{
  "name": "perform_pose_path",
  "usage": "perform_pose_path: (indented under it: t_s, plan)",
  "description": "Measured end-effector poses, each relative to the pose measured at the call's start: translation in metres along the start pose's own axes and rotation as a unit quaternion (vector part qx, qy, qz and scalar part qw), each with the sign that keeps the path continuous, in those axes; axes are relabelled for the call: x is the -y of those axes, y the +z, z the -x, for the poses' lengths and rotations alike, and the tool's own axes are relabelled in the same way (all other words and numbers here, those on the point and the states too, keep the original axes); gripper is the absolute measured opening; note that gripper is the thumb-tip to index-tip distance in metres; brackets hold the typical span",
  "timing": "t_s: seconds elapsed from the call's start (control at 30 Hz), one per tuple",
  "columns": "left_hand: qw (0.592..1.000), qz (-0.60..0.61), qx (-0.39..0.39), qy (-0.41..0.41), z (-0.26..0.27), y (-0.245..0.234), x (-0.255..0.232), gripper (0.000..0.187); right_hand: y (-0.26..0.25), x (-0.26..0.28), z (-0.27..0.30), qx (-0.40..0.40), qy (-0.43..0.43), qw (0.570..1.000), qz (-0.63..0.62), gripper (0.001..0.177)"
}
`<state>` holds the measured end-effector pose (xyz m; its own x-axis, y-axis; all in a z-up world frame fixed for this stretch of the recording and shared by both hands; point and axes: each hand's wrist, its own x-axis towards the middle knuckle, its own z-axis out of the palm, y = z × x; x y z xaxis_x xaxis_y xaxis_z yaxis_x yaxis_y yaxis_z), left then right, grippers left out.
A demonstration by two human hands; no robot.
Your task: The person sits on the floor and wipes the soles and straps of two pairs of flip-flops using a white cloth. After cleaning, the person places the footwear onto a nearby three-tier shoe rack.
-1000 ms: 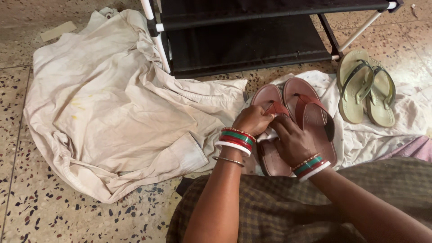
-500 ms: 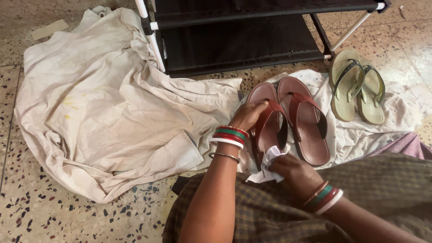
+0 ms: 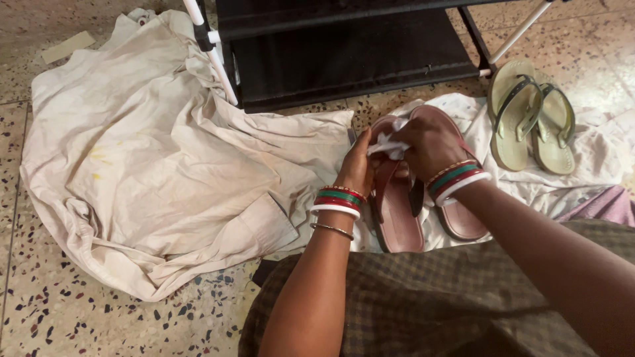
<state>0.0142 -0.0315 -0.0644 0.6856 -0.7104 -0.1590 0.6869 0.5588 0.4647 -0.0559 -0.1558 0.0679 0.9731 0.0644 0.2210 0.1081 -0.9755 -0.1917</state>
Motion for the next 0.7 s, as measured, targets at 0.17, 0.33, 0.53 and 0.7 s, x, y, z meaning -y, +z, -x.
perform_pose_path:
  t_s: [0.17, 0.33, 0.53, 0.7]
  plan:
    - [0.998, -0.005, -0.056, -0.012, -0.013, -0.01, 0.0, 0.057, 0.031, 0.003, 0.016, -0.03, -0.039, 0.999, -0.007, 0.039]
    - [0.996, -0.014, -0.092, -0.016, -0.023, -0.017, 0.006, 0.06, 0.027, 0.008, 0.032, -0.046, -0.088, 0.995, -0.01, 0.029]
    - [0.98, -0.116, -0.163, -0.014, -0.024, -0.023, 0.001, 0.07, 0.033, 0.031, 0.052, -0.047, -0.172, 0.983, 0.031, 0.023]
    - [0.986, -0.066, -0.124, -0.094, -0.016, -0.013, -0.005, 0.084, 0.033, 0.054, 0.079, -0.041, -0.203, 0.977, 0.048, 0.02]
